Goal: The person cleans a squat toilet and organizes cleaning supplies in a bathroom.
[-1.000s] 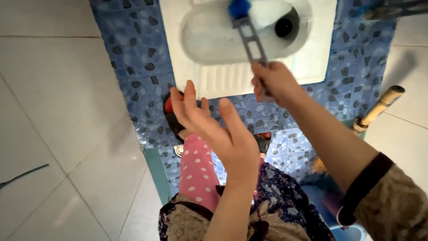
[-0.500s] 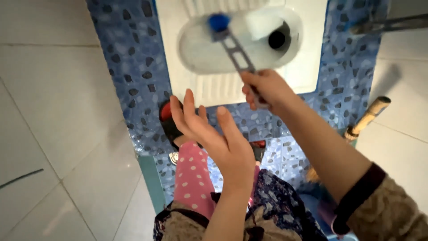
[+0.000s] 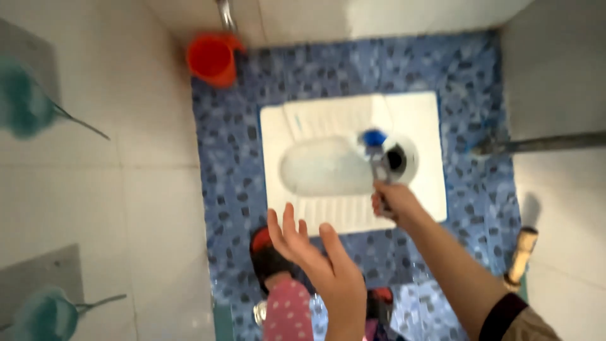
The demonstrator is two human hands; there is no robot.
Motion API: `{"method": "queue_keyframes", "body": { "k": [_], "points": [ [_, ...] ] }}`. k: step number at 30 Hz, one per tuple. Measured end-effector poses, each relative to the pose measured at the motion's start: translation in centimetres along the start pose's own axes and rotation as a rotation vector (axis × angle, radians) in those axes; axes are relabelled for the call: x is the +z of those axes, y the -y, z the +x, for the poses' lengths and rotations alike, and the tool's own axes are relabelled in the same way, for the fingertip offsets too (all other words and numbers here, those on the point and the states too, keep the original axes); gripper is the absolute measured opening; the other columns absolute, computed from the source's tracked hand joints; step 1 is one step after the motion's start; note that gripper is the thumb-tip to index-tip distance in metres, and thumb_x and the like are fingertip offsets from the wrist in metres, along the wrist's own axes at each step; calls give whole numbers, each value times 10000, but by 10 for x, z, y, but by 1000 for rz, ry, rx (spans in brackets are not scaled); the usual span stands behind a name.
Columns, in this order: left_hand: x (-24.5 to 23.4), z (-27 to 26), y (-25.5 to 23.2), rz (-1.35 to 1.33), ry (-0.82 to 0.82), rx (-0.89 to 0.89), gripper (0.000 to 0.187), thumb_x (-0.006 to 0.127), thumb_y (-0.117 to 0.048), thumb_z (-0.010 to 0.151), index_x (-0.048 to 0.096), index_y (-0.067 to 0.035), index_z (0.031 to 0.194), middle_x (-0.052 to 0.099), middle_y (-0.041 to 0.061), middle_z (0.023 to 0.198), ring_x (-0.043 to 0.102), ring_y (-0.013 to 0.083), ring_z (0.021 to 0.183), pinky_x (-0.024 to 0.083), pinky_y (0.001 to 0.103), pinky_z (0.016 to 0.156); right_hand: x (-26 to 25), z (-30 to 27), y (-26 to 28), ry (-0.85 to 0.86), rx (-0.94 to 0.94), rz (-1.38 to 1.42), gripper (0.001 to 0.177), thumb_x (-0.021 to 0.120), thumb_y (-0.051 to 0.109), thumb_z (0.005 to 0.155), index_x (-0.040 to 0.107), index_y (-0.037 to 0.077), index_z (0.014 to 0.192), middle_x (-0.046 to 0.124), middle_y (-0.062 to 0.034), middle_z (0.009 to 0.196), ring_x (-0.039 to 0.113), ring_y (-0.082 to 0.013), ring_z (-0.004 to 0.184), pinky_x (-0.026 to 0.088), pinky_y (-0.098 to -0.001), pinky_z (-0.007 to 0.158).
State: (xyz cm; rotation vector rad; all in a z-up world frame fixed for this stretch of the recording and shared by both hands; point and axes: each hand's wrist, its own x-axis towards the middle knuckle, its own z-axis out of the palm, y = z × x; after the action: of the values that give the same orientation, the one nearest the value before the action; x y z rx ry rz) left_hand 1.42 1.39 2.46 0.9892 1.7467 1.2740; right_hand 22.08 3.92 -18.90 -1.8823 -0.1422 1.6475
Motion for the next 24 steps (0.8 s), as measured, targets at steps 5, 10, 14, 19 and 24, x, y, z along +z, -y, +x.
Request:
{"method": "queue_keyframes", "body": {
  "k": [5, 10, 14, 19, 24],
  "points": [
    [7, 1, 3, 27, -41, -33, 528, 473, -187, 1033, 336, 26, 1496, 70, 207, 1664, 293, 357, 1490, 350, 510, 1130, 25, -2, -5, 161, 83, -108, 417, 606, 304, 992, 591, 1, 705, 557, -97, 577, 493, -181, 435, 373, -326, 404],
    [8, -1, 12, 73, -29, -66, 533, 459, -216, 1033, 328, 20, 1493, 44, 198, 1657, 294, 365, 1471, 341, 517, 1118, 52, -47, 8, 161, 84, -154, 353, 613, 296, 998, 620, 17, 782, 586, -85, 605, 493, -167, 469, 401, -317, 446],
    [7, -4, 21, 106, -53, -23, 542, 457, -221, 1021, 317, 31, 1480, 43, 210, 1650, 292, 387, 1471, 353, 512, 1106, 32, -24, -3, 117, 52, -92, 393, 606, 301, 1002, 614, -20, 775, 574, -96, 587, 472, -179, 472, 413, -317, 461],
    [5, -3, 14, 43, -61, -7, 540, 467, -189, 1028, 317, 31, 1498, 53, 216, 1655, 307, 378, 1472, 340, 516, 1130, 6, 11, -16, 61, 54, 38, 339, 601, 250, 998, 585, 10, 759, 560, -72, 602, 505, -188, 493, 431, -331, 474],
    [4, -6, 4, 0, -70, -31, 527, 487, -168, 1029, 345, 30, 1496, 75, 220, 1674, 303, 373, 1493, 336, 513, 1150, 44, -15, -25, 133, 42, -110, 392, 591, 264, 992, 563, -12, 714, 548, -105, 551, 496, -208, 438, 396, -360, 426]
  ]
}}
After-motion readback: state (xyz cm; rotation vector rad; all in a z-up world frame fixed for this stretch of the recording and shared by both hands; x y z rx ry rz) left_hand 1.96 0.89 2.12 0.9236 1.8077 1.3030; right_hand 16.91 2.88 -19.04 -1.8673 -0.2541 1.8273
